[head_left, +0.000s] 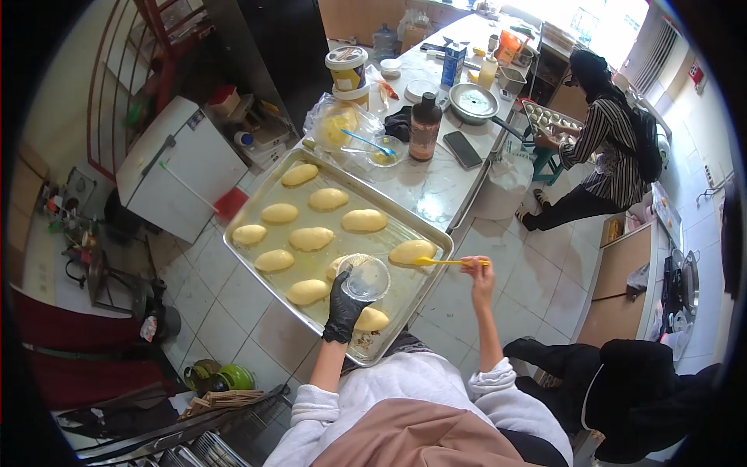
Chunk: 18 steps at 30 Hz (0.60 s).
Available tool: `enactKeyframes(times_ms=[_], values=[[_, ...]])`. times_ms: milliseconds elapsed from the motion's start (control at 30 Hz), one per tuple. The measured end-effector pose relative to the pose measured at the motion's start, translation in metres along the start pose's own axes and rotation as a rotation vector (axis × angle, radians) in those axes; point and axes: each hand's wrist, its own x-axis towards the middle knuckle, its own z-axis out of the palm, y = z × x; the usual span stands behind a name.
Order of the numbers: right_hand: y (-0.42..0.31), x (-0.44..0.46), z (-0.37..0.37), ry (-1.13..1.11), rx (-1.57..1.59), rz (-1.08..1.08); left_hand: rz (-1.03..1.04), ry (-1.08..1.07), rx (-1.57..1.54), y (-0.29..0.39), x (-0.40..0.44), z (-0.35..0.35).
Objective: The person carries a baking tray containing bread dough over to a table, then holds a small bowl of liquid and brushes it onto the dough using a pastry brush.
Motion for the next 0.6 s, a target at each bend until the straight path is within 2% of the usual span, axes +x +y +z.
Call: enactKeyframes(times_ms=[67, 133, 233, 333, 467, 600], values=[[-0.011, 0.011, -0.016, 0.049, -0.007, -0.043, 0.004, 0.004, -0.021, -0.001, 0.002, -0.004], [-0.019, 0.014, -0.02, 0.1, -0.013, -0.086, 0.095, -0.032, 0.167, -0.002, 0.002, -0.005], [-0.024, 0.012, -0.01, 0.131, -0.015, -0.131, -0.006, -0.007, 0.01, 0.001, 0.005, -0.004], [-0.008, 0.007, 0.001, -0.023, 0.062, 0.051, -0.071, -0.032, -0.02, 0.001, 0.009, -0.003], [0.002, 0.025, -0.009, 0.023, 0.03, 0.061, -0.059, -0.024, -0.003, -0.002, 0.003, 0.008], [-0.016, 0.039, -0.019, 0.146, -0.067, -0.098, 0.0, -0.027, 0.03, 0.0, -0.001, 0.01]])
